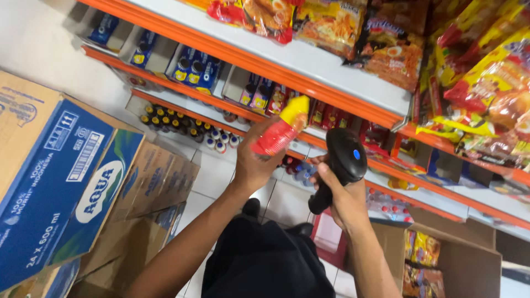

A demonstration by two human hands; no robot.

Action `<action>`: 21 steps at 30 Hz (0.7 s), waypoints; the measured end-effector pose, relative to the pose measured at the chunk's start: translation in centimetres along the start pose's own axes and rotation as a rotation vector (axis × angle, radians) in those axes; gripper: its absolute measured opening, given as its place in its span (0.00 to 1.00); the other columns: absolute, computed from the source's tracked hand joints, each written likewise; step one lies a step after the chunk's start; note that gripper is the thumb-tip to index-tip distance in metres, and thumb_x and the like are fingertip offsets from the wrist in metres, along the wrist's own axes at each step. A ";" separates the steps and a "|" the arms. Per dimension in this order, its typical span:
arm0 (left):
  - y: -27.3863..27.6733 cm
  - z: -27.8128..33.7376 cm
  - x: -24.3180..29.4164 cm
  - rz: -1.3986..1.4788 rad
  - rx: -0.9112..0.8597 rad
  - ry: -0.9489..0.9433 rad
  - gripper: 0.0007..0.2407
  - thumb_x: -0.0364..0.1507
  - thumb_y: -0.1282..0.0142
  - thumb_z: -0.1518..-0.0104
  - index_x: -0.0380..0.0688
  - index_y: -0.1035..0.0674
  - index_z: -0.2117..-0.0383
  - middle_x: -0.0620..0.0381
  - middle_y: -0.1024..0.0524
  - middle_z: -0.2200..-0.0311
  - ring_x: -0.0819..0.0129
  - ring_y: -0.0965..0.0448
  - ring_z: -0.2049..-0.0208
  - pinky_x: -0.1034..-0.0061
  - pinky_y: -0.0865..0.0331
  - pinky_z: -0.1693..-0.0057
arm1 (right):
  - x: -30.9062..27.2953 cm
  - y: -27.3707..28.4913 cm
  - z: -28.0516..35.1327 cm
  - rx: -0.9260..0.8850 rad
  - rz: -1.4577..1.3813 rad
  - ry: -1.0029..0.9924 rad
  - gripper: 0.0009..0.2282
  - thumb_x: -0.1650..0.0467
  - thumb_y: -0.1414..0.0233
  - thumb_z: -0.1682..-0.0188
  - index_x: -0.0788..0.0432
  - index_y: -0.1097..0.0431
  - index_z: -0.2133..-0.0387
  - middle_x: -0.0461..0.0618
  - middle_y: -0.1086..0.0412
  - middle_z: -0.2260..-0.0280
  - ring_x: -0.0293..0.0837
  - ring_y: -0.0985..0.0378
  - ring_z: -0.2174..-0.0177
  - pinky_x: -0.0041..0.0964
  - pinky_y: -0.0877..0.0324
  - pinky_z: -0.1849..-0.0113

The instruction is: The person scans the barcodes on packets of instant noodles from shelves and a cardboard box using a handheld barcode scanner.

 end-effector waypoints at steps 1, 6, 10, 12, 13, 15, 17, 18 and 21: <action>0.7 -0.7 0.7 -0.011 0.008 -0.012 0.24 0.17 0.33 0.47 0.43 0.27 0.42 0.50 0.26 0.46 0.59 0.22 0.45 0.65 0.27 0.42 | -0.7 -0.6 -0.5 -0.004 -0.056 0.061 0.15 0.72 0.41 0.53 0.66 0.32 0.54 0.53 0.26 0.61 0.40 0.23 0.71 0.34 0.28 0.70; 1.7 -2.4 6.0 -0.581 0.048 -0.410 0.30 0.18 0.37 0.56 0.63 0.21 0.43 0.54 0.28 0.49 0.55 0.30 0.48 0.57 0.38 0.42 | -2.8 -3.2 -3.2 -0.030 -0.213 0.220 0.18 0.71 0.42 0.52 0.60 0.36 0.49 0.50 0.31 0.61 0.44 0.20 0.68 0.35 0.28 0.70; 2.5 -3.7 7.2 -0.707 0.100 -0.559 0.25 0.22 0.36 0.46 0.68 0.21 0.42 0.59 0.30 0.48 0.59 0.32 0.46 0.58 0.41 0.40 | -4.4 -5.2 -5.5 0.004 -0.296 0.382 0.21 0.76 0.39 0.54 0.58 0.35 0.47 0.45 0.33 0.57 0.39 0.27 0.61 0.36 0.27 0.61; 3.0 -4.4 7.5 -0.721 0.112 -0.637 0.24 0.23 0.37 0.47 0.65 0.22 0.42 0.59 0.30 0.48 0.58 0.34 0.46 0.55 0.42 0.38 | -4.8 -5.8 -6.9 0.051 -0.249 0.405 0.22 0.79 0.38 0.56 0.58 0.35 0.48 0.44 0.34 0.57 0.39 0.27 0.56 0.35 0.28 0.54; 3.4 -5.0 7.4 -0.731 0.125 -0.638 0.24 0.23 0.37 0.47 0.65 0.22 0.42 0.59 0.30 0.48 0.58 0.34 0.46 0.55 0.42 0.38 | -5.1 -6.0 -7.7 0.050 -0.255 0.417 0.21 0.80 0.39 0.57 0.58 0.34 0.49 0.44 0.33 0.57 0.39 0.28 0.57 0.36 0.28 0.54; 4.1 -6.6 7.1 -0.751 0.142 -0.628 0.24 0.22 0.36 0.50 0.58 0.21 0.44 0.63 0.28 0.48 0.60 0.32 0.46 0.53 0.40 0.36 | -5.9 -6.6 -9.4 0.034 -0.259 0.435 0.20 0.81 0.39 0.57 0.59 0.34 0.51 0.45 0.33 0.58 0.40 0.28 0.57 0.36 0.29 0.54; 4.9 -8.0 7.0 -0.666 0.091 -0.640 0.23 0.23 0.35 0.49 0.54 0.22 0.44 0.59 0.28 0.45 0.57 0.32 0.45 0.56 0.37 0.36 | -7.1 -7.1 -11.1 0.047 -0.221 0.474 0.17 0.81 0.40 0.54 0.60 0.33 0.52 0.45 0.32 0.58 0.40 0.28 0.57 0.36 0.30 0.54; 4.9 -8.8 6.8 -0.574 0.026 -0.649 0.22 0.25 0.33 0.48 0.51 0.22 0.44 0.56 0.28 0.43 0.54 0.32 0.43 0.60 0.34 0.36 | -7.9 -7.4 -12.0 0.033 -0.216 0.482 0.17 0.81 0.40 0.54 0.60 0.33 0.52 0.45 0.32 0.58 0.40 0.28 0.57 0.36 0.30 0.54; 5.4 -11.0 6.4 -0.467 -0.003 -0.637 0.23 0.30 0.28 0.47 0.50 0.23 0.44 0.54 0.30 0.43 0.51 0.31 0.42 0.60 0.33 0.36 | -9.8 -8.6 -14.3 0.026 -0.245 0.515 0.16 0.80 0.41 0.54 0.60 0.32 0.53 0.46 0.30 0.58 0.40 0.27 0.57 0.36 0.29 0.52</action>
Point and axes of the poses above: each hand's wrist, its own z-axis away from the middle knuckle, its own y-axis out of the back of the hand, x = y × z, the point moved 9 cm from there along -z, towards the middle knuckle
